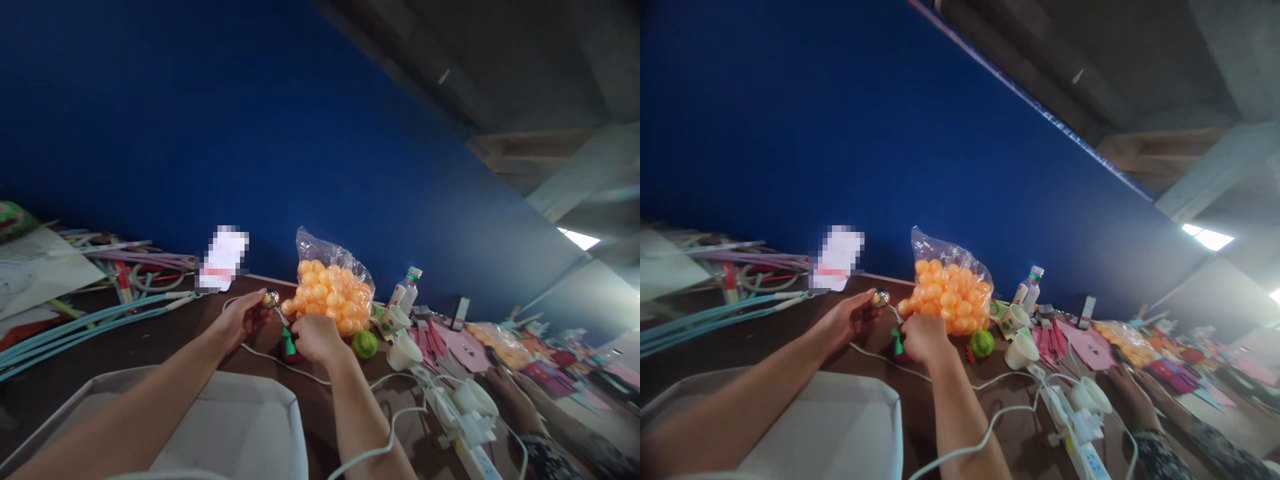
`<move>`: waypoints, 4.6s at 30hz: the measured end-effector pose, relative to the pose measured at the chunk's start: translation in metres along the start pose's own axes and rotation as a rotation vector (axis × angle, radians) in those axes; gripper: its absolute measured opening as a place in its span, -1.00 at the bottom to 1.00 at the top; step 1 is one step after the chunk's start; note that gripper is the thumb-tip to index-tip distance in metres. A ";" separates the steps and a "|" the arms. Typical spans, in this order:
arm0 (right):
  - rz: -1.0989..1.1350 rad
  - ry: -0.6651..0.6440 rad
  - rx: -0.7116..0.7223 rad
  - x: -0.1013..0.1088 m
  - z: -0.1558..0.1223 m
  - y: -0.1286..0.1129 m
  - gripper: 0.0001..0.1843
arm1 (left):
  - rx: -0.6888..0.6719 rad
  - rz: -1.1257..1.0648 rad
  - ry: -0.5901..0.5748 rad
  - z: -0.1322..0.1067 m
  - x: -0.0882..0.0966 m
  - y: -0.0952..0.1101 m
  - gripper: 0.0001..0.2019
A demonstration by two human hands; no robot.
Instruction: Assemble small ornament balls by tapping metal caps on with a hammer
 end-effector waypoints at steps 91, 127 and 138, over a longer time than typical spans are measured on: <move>-0.062 -0.062 0.217 -0.005 0.035 -0.059 -0.77 | -0.119 -0.111 0.175 0.007 0.012 0.010 -0.90; 0.777 0.641 0.151 0.017 0.026 -0.012 -0.86 | -0.074 -0.104 0.138 0.009 0.011 0.009 -0.83; 1.027 0.643 0.138 0.007 0.033 -0.011 -0.82 | -0.066 -0.144 0.100 0.004 0.006 0.011 -0.80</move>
Point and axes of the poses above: each hand's wrist, its own z-axis towards the middle knuckle, its own x-axis out of the back of the hand, y = z × x, the point moved 5 cm from there along z, towards the middle knuckle, and after that the axes turned 8 degrees about x, right-handed, at the moved point
